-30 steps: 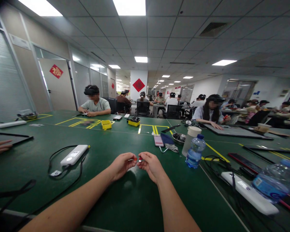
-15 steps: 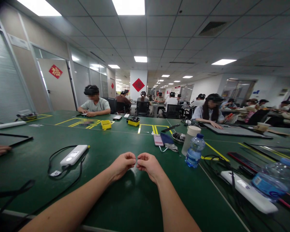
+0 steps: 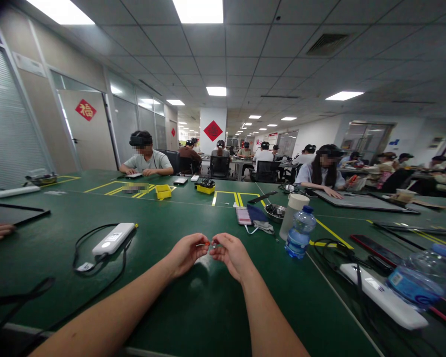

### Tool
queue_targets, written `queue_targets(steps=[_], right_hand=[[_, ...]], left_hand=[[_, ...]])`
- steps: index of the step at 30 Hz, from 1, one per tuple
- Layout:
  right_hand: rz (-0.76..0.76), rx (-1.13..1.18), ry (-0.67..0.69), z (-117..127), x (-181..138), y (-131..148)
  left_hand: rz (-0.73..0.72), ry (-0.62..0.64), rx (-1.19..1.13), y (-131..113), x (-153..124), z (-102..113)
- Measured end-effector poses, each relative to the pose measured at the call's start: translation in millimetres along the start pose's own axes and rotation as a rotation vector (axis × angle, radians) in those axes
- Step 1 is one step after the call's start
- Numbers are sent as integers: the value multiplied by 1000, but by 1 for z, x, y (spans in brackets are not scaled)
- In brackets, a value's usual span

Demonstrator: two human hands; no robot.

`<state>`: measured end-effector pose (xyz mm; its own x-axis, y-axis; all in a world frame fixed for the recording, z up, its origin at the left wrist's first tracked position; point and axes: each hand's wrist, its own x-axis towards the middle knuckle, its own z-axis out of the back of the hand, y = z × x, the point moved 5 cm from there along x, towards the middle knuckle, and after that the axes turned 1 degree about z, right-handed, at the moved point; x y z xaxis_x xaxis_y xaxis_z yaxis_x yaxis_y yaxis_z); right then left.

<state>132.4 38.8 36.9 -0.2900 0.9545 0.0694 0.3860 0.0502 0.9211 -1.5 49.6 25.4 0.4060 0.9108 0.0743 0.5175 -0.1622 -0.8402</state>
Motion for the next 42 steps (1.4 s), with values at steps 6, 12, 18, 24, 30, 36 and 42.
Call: queue_targets(steps=[6,12,18,24,30,36,42], right_hand=[[17,-23,-12,3,2,-3],[49,-188,-44,7,5,-8],[45,-247,-58,9,5,-8],[56,-149,-78,7,2,-2],[62,-145,-81,2,1,1],[54,-142,-55,1,-1,1],[31,-148,-28,1,0,-3]], left_hand=[[-41,-44,68,-1,-1,-1],[-93,-77,239,7,2,5],[-78,-67,246,7,2,5],[-109,-77,227,1,1,3],[-147,-68,272,0,0,1],[-103,-73,224,0,0,1],[-68,-59,257,2,-2,-1]])
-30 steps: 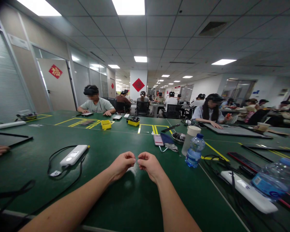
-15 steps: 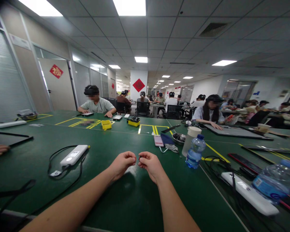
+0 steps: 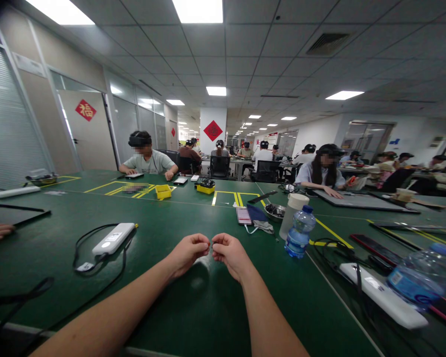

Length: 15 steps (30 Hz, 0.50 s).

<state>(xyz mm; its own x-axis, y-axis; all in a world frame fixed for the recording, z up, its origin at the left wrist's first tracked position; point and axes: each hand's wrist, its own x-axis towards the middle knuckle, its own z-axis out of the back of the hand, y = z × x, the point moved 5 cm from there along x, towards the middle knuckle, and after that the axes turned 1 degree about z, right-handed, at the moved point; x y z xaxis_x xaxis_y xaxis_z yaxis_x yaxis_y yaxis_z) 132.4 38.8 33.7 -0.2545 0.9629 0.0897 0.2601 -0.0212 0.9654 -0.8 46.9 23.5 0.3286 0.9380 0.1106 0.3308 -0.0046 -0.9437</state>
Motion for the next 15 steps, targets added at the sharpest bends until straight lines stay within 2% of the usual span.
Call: queue_targets(steps=[5,8,12,15], right_hand=[[12,-82,-29,4,3,-5],[68,-183,-53,6,6,-5],[235,-389,-58,2,8,3],[340,-513,-57,-2,6,11]], left_hand=[[-19,-13,120,1,1,1],[-145,-42,246,-7,2,1],[-341,-66,452,-17,0,-2],[-423,-69,519,-19,-2,-5]])
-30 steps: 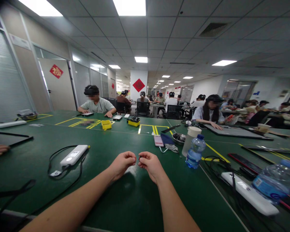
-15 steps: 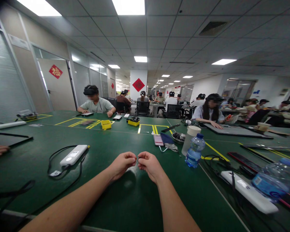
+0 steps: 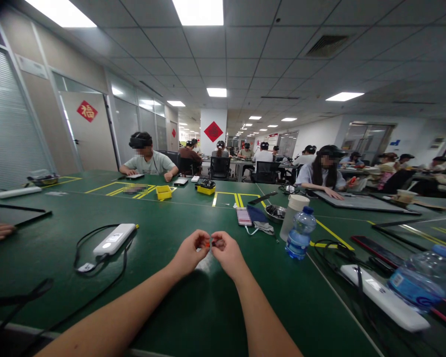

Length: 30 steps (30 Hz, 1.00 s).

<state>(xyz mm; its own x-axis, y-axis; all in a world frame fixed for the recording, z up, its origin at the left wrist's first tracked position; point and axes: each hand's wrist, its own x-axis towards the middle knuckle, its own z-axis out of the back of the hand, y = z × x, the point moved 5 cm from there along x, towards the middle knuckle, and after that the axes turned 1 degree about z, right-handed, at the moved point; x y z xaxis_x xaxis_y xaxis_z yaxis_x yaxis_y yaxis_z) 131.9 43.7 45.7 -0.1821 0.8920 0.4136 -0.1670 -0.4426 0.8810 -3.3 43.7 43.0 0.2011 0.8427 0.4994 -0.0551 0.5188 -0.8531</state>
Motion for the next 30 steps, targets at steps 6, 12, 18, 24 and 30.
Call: queue_targets(steps=[6,12,18,24,30], right_hand=[[128,-103,-28,2,-3,17],[89,-87,-32,0,-2,11],[-282,175,17,2,-4,-24],[-462,474,117,-1,-10,-32],[-482,694,164,-5,-11,-19]], left_hand=[[-2,-47,19,-6,0,3],[67,-47,9,-2,0,4],[366,40,-95,26,-3,2],[564,140,-355,33,-11,-9],[649,113,-658,27,-10,-12]])
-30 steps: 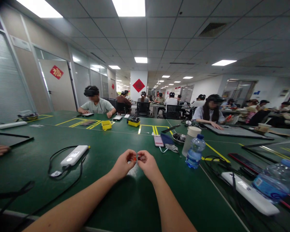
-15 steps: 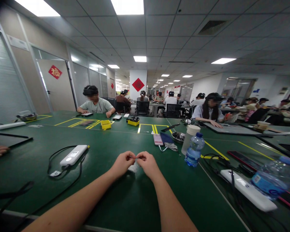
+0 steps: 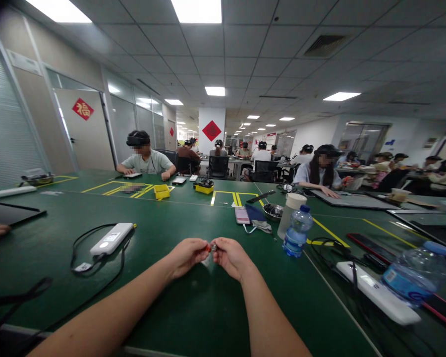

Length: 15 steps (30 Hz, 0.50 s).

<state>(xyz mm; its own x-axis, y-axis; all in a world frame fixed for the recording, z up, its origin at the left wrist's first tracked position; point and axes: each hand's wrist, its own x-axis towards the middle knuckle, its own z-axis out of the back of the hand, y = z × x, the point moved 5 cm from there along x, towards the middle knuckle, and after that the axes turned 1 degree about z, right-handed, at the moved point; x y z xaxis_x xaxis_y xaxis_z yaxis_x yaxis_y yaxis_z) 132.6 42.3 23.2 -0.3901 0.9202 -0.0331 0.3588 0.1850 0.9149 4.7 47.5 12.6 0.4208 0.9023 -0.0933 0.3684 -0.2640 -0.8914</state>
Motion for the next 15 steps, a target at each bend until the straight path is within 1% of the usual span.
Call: queue_targets(steps=[3,6,9,12,15], right_hand=[[4,39,20,-3,-2,3],[29,51,29,-5,-3,6],[34,40,35,-6,-4,6],[36,0,29,-6,-3,3],[108,-56,-30,-5,-1,4]], left_hand=[[44,13,-132,-3,-1,-1],[43,56,-180,-7,-3,-5],[18,73,-147,-9,-5,-7],[6,32,-75,-4,-4,-3],[-31,-9,-57,0,1,5]])
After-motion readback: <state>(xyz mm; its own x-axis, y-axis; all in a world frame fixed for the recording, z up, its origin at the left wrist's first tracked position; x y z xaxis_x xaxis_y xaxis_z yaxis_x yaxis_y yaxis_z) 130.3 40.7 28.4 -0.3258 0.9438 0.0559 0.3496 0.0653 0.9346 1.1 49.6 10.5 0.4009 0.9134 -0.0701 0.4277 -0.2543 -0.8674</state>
